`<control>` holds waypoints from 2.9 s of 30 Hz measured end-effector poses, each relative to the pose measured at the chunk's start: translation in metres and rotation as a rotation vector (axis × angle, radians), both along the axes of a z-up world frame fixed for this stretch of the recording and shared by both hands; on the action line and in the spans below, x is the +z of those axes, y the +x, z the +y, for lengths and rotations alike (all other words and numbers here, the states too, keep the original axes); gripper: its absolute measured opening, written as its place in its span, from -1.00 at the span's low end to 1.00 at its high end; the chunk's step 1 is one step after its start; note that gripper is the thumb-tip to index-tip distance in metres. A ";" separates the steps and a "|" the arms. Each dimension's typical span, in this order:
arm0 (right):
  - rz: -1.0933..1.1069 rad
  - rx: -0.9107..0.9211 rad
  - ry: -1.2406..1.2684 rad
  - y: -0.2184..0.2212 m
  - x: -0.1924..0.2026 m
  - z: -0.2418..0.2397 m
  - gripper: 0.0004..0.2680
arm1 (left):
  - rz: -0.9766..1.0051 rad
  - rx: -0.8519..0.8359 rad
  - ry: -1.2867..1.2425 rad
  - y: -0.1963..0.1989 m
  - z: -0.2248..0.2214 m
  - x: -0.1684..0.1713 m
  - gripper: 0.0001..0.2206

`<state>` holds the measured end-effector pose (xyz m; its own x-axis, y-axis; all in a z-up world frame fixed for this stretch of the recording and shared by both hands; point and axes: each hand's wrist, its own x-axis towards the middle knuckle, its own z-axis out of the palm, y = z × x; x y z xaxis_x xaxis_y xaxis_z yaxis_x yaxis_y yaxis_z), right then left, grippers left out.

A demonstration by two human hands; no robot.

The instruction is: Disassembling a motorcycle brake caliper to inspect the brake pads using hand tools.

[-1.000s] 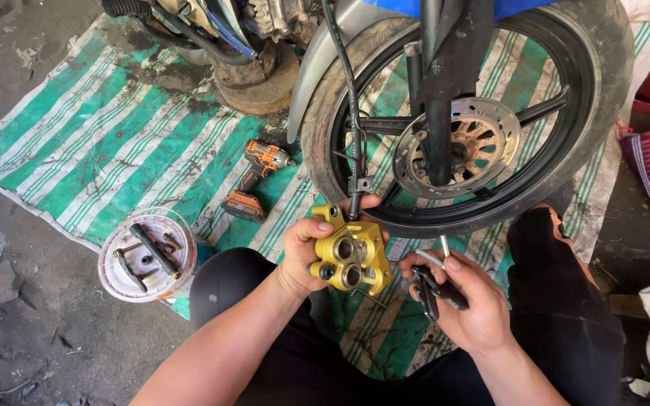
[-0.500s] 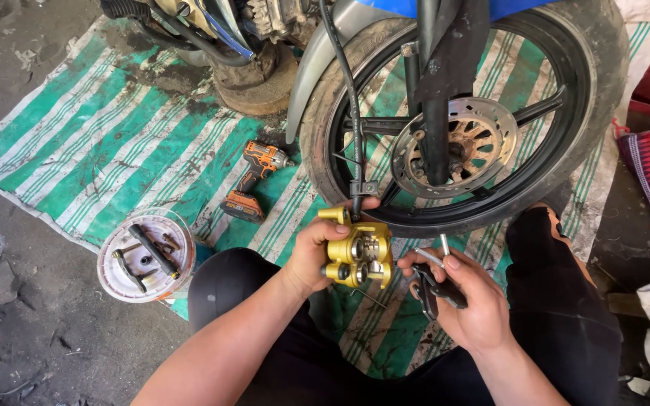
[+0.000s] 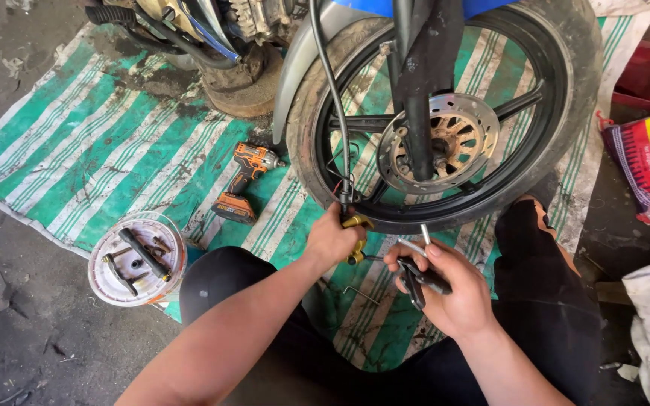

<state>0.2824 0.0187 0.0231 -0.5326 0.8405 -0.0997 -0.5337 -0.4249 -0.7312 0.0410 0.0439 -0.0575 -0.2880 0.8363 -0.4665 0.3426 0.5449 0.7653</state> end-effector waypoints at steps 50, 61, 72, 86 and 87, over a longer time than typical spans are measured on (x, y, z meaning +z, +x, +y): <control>-0.094 -0.138 -0.557 0.000 -0.018 0.020 -0.69 | 0.400 -0.374 0.911 0.055 -0.077 0.120 -0.24; -0.195 -0.327 -0.579 -0.022 -0.029 0.003 -0.79 | 0.567 -0.430 1.017 0.054 -0.078 0.108 -0.40; -0.403 -0.128 -0.022 -0.013 -0.001 0.001 -0.75 | -0.487 -0.017 0.594 0.017 -0.065 0.103 -0.41; -0.196 -0.173 0.328 -0.002 0.016 -0.008 -0.79 | -1.766 -0.096 0.456 0.003 -0.065 0.101 -0.41; -0.195 -0.170 0.327 -0.002 0.016 -0.009 -0.79 | -1.765 -0.094 0.458 0.003 -0.066 0.101 -0.41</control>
<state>0.2806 0.0100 0.0392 -0.3810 0.9189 0.1022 -0.4141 -0.0708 -0.9075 0.0440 -0.0217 0.0430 0.2817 0.9536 0.1062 -0.9260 0.2412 0.2903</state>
